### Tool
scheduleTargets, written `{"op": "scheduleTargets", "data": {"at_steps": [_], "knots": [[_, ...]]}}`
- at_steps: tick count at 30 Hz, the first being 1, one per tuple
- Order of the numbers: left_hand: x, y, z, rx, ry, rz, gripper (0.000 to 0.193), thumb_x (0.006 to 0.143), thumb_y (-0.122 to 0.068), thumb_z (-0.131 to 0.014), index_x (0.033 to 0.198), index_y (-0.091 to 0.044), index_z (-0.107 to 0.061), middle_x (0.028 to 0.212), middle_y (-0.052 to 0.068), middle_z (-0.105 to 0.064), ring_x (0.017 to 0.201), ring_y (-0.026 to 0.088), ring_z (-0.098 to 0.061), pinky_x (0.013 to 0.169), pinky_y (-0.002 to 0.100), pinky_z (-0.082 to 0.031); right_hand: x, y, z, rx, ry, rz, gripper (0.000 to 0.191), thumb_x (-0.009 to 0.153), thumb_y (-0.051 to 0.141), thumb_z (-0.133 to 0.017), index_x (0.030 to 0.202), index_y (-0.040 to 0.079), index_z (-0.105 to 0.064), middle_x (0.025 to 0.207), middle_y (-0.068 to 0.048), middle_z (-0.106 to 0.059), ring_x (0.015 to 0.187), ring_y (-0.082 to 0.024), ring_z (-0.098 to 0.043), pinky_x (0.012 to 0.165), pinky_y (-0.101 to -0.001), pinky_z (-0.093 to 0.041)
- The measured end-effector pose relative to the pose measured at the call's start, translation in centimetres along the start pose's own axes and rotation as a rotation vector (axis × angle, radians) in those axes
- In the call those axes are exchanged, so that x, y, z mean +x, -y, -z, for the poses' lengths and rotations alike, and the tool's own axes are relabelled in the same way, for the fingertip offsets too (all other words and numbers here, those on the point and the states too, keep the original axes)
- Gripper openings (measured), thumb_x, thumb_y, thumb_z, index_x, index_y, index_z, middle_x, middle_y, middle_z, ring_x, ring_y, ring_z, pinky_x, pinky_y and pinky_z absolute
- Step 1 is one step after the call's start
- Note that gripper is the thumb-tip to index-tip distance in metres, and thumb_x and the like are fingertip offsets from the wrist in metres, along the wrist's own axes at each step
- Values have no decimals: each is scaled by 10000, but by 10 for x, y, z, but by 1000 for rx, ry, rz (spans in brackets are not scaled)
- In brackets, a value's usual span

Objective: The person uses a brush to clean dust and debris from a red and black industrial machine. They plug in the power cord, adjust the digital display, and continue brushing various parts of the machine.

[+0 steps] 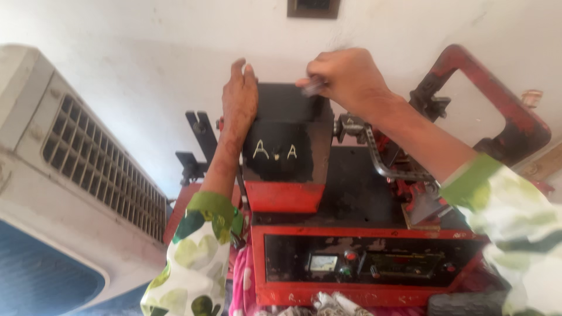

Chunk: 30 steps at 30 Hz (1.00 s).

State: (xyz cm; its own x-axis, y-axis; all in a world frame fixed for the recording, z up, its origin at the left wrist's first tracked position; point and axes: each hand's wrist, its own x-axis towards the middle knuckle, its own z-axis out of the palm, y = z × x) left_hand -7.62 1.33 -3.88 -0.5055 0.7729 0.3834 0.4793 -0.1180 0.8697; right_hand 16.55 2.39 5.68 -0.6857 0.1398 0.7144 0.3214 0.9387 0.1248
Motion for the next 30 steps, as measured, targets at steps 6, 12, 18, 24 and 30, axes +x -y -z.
{"op": "scheduleTargets", "data": {"at_steps": [6, 12, 18, 24, 30], "knots": [[4, 4, -2, -6, -26, -23, 577, 1049, -419, -379, 1535, -108, -373, 1179, 240, -729, 1177, 396, -665, 1035, 458, -463, -3, 0, 17, 333, -247, -51, 254, 1062, 282, -757, 970, 49, -714, 930, -67, -737, 811, -187, -736, 691, -303, -600], [5, 2, -2, 41, -59, 44, 634, 1047, -451, -358, 1565, -94, -280, 1121, 284, -716, 1121, 462, -655, 1014, 509, -463, 3, 12, 8, 562, -206, -215, 233, 1032, 245, -737, 895, 57, -752, 812, -21, -742, 662, -138, -689, 551, -297, -546], [-6, -5, 3, 127, -26, 48, 650, 1034, -433, -382, 1567, -80, -260, 1054, 286, -725, 1094, 469, -659, 994, 523, -463, 2, 4, -13, 133, -105, -101, 238, 956, 204, -839, 836, 32, -726, 766, -54, -693, 603, -177, -632, 553, -326, -517], [-1, -7, 5, 91, 0, 65, 621, 1031, -369, -398, 1564, -84, -254, 1056, 222, -755, 1089, 416, -679, 1002, 512, -466, 10, -8, 12, 225, -247, 78, 158, 1069, 141, -748, 953, 33, -742, 961, -70, -745, 820, -157, -735, 677, -234, -594], [1, 1, 2, 147, -14, 23, 623, 990, -273, -443, 1557, -88, -266, 1067, 228, -739, 1064, 419, -676, 984, 516, -475, 19, 2, 2, 521, -120, -211, 187, 1042, 180, -716, 899, 75, -772, 805, -28, -751, 635, -138, -692, 549, -256, -538]]}}
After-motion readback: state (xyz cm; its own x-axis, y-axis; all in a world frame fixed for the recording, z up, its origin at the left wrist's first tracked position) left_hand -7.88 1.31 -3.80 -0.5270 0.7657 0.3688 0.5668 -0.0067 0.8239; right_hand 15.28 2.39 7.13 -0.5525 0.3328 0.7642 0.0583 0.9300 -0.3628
